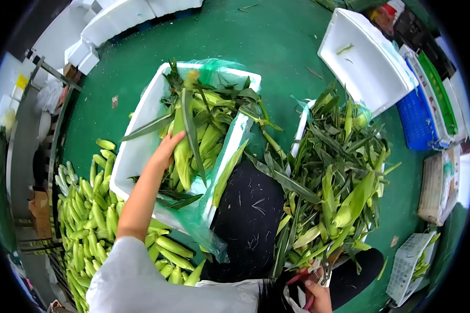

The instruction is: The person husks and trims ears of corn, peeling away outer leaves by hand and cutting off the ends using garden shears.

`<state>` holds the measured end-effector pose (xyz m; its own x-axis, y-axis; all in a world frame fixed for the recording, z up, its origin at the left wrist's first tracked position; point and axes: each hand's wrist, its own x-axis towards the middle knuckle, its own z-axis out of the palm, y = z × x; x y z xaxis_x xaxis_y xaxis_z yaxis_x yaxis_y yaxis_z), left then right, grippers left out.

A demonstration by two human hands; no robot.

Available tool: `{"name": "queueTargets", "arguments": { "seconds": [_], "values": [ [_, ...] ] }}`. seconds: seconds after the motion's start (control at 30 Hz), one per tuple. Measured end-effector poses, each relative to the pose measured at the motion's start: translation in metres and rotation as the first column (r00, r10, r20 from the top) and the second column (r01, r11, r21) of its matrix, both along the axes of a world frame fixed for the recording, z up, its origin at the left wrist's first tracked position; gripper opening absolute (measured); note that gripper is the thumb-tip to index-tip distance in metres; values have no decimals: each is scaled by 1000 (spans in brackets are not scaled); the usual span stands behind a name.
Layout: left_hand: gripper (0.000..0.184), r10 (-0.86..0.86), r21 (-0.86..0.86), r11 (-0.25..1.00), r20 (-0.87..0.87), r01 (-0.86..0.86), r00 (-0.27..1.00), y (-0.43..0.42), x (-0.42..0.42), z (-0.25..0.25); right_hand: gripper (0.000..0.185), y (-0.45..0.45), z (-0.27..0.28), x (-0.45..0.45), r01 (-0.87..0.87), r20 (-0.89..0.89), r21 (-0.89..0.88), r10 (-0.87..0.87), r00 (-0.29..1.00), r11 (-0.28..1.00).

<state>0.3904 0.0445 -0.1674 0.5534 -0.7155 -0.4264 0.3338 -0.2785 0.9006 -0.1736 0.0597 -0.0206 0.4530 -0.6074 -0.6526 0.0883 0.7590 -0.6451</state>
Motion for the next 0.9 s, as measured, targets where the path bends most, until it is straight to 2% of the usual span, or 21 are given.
{"name": "queueTargets", "arguments": {
  "seconds": [0.03, 0.07, 0.1, 0.13, 0.17, 0.23, 0.3, 0.33, 0.37, 0.43, 0.5, 0.53, 0.6, 0.67, 0.7, 0.77, 0.8, 0.83, 0.9],
  "values": [
    [74, 25, -112, 993, -127, -39, 992, 16, -26, 30, 66, -3, 19, 25, -6, -11, -57, 6, 1000, 998],
    [76, -247, -250, 952, -299, 174, 922, 32, -32, 32, 68, -7, 17, 25, -61, -62, -70, 57, 996, 996],
    [75, -366, -387, 899, -402, 207, 839, 41, -55, 59, 70, -10, 13, 21, -115, -110, -82, 105, 988, 990],
    [74, -489, -504, 834, -486, 224, 725, 49, -79, 85, 72, -15, 9, 23, -180, -104, -146, 166, 981, 973],
    [72, -478, -580, 809, -550, 99, 684, 43, -135, 130, 74, -21, 7, 25, -241, -103, -210, 224, 969, 947],
    [74, -472, -598, 800, -588, 39, 656, 40, -189, 128, 74, -38, 6, 31, -368, -86, -409, 366, 927, 835],
    [71, -538, -580, 799, -572, 158, 620, 42, -225, 101, 79, -53, 18, 37, -412, -179, -543, 378, 908, 732],
    [66, -522, -380, 853, -581, 358, 625, 37, -237, 111, 81, -63, 24, 33, -485, -303, -659, 388, 871, 575],
    [54, -493, -250, 863, -609, 440, 622, 36, -249, 105, 84, -73, 30, 26, -558, -435, -729, 361, 825, 397],
    [44, -648, -269, 758, -216, 594, 730, 36, -279, 126, 85, -86, 58, 12, -612, -537, -740, 302, 787, 279],
    [30, -740, -210, 672, -132, 711, 660, 31, -293, 142, 83, -91, 55, -10, -592, -518, -727, 289, 805, 348],
    [37, -765, -183, 644, -172, 743, 621, 30, -294, 143, 81, -91, 48, -22, -599, -552, -731, 232, 801, 328],
    [42, -821, -59, 562, 80, 825, 565, 31, -295, 128, 83, -91, 41, -42, -633, -608, -721, 180, 773, 283],
    [50, -885, 86, 453, 161, 887, 437, 23, -300, 142, 83, -89, 33, -58, -646, -627, -721, 160, 762, 249],
    [54, -912, 158, 393, 195, 906, 362, 20, -302, 148, 83, -88, 31, -65, -612, -581, -729, 196, 790, 307],
    [53, -964, 161, 266, 51, 950, 262, 6, -306, 158, 84, -86, 23, -77, -616, -565, -744, 250, 786, 258],
    [51, -973, 136, 218, -42, 966, 225, 2, -306, 157, 86, -83, 20, -83, -580, -492, -759, 324, 808, 294],
    [49, -974, 113, 171, -132, 979, 185, -2, -307, 157, 87, -77, 5, -87, -537, -396, -747, 387, 833, 391],
    [46, -886, -55, 168, -446, 984, 127, -10, -311, 157, 73, -64, -21, -87, -352, -102, -708, 405, 909, 612]
  ]
}}
